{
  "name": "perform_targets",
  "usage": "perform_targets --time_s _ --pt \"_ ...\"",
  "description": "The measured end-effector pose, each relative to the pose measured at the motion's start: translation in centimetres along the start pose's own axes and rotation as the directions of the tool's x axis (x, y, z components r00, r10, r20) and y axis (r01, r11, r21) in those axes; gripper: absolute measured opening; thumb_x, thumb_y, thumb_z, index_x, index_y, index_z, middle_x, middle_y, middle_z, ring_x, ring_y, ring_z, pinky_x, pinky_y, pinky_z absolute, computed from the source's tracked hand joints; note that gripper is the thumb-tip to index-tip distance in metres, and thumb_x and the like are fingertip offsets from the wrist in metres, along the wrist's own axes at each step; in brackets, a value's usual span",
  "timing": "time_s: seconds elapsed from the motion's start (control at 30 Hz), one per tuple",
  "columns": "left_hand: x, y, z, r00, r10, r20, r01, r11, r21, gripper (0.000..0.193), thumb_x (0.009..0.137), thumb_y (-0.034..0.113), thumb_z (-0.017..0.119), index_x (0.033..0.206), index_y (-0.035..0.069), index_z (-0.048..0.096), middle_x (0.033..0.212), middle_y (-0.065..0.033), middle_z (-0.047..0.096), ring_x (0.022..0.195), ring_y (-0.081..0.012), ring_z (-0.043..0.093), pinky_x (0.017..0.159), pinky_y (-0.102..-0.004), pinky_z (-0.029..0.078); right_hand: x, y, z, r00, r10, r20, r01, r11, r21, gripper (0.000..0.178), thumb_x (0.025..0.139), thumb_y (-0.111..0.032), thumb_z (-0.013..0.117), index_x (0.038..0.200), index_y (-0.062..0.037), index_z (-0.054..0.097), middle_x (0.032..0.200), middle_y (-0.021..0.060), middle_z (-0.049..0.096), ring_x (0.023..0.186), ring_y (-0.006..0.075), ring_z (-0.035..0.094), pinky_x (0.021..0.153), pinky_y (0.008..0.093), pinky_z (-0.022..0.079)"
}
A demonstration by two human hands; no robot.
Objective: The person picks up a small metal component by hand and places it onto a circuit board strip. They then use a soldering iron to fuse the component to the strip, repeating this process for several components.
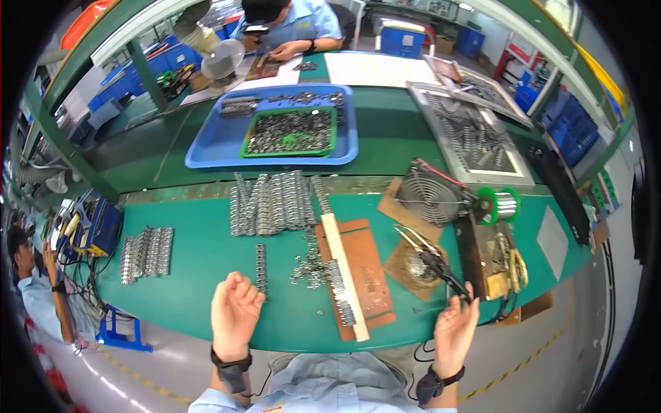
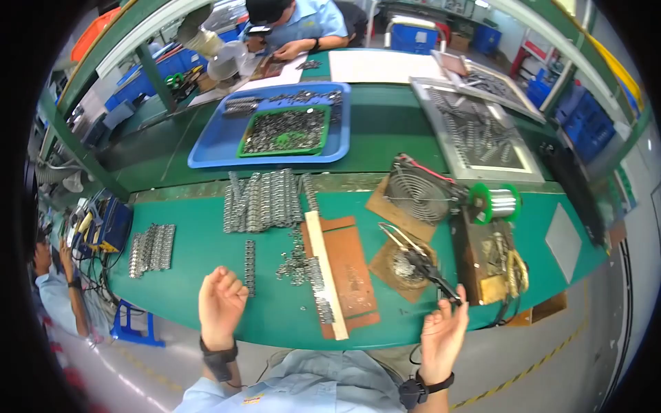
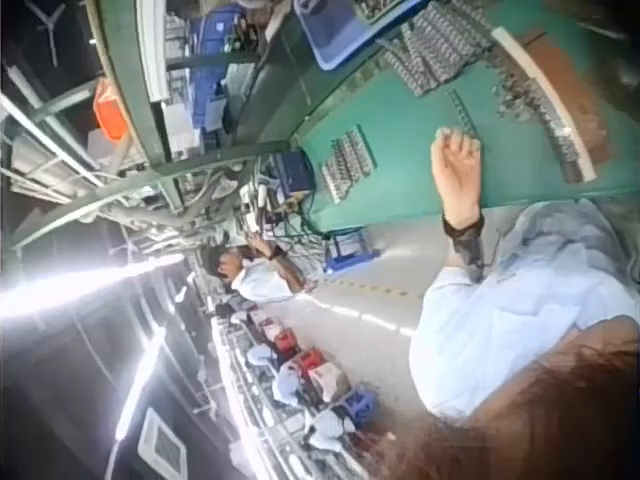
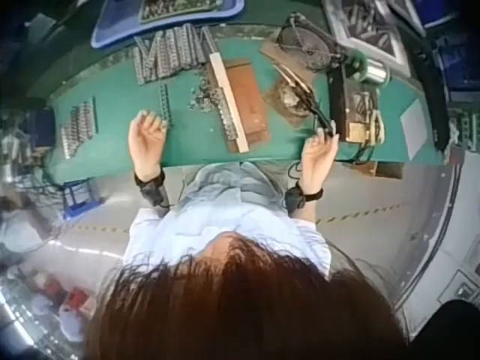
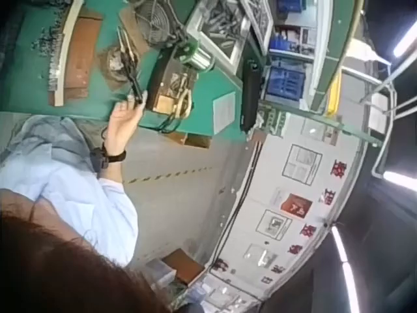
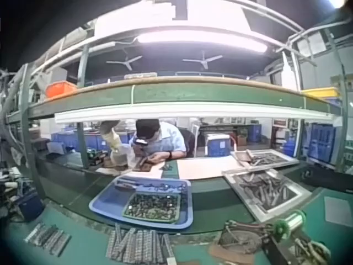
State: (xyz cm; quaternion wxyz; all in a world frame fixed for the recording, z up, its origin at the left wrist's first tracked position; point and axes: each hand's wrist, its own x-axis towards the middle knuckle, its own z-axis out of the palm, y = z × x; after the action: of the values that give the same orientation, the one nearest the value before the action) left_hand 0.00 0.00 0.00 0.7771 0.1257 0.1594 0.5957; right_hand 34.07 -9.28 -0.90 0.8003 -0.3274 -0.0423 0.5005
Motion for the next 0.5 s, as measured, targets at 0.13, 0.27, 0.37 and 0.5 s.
perform_targets --time_s 0.13,0.27,0.37,0.5 --pt "1.0 -0.3 1.1 0.947 0.294 -0.129 -0.213 0.876 0.433 0.01 0.088 0.015 0.048 0.087 0.006 0.05 0.069 -0.0004 0.051 0.062 -0.0086 0.047 0.065 -0.0224 0.037 2.3 -0.9 0.8 1.0 -0.02 0.02 0.022 0.994 -0.103 0.044 0.091 -0.033 0.046 0.128 -0.0105 0.037 0.087 0.0054 0.059 0.063 0.0072 0.052 0.06 0.0162 0.046" --pt "2.1 0.8 1.0 0.898 0.422 -0.122 -0.052 0.379 0.924 0.008 0.084 0.01 0.053 0.087 0.003 0.052 0.069 -0.0024 0.052 0.06 -0.0109 0.047 0.06 -0.0227 0.038 3.1 -0.5 -0.5 0.99 -0.032 -0.135 0.002 0.977 -0.213 0.042 0.091 -0.032 0.046 0.123 -0.0056 0.042 0.084 0.0054 0.059 0.062 0.0074 0.051 0.057 0.0172 0.046" --pt "2.5 0.6 0.0 0.907 0.4 0.134 -0.036 -0.243 0.969 0.015 0.077 0.005 0.06 0.09 0.001 0.053 0.072 -0.0057 0.053 0.059 -0.0149 0.05 0.052 -0.0254 0.04 2.6 -0.4 -1.1 0.908 -0.365 -0.205 0.318 0.92 -0.23 0.042 0.091 -0.031 0.046 0.124 -0.0048 0.042 0.087 0.01 0.061 0.065 0.0086 0.055 0.057 0.0193 0.047" --pt "2.9 0.1 0.3 0.916 0.385 0.113 0.035 -0.359 0.933 0.02 0.074 0.005 0.064 0.091 0.0 0.053 0.074 -0.0081 0.053 0.059 -0.0168 0.05 0.051 -0.0281 0.041 1.3 -0.3 -1.3 0.963 -0.241 0.125 0.263 0.941 -0.214 0.048 0.09 -0.037 0.045 0.124 -0.0033 0.043 0.089 0.012 0.062 0.064 0.0087 0.053 0.054 0.0198 0.043"
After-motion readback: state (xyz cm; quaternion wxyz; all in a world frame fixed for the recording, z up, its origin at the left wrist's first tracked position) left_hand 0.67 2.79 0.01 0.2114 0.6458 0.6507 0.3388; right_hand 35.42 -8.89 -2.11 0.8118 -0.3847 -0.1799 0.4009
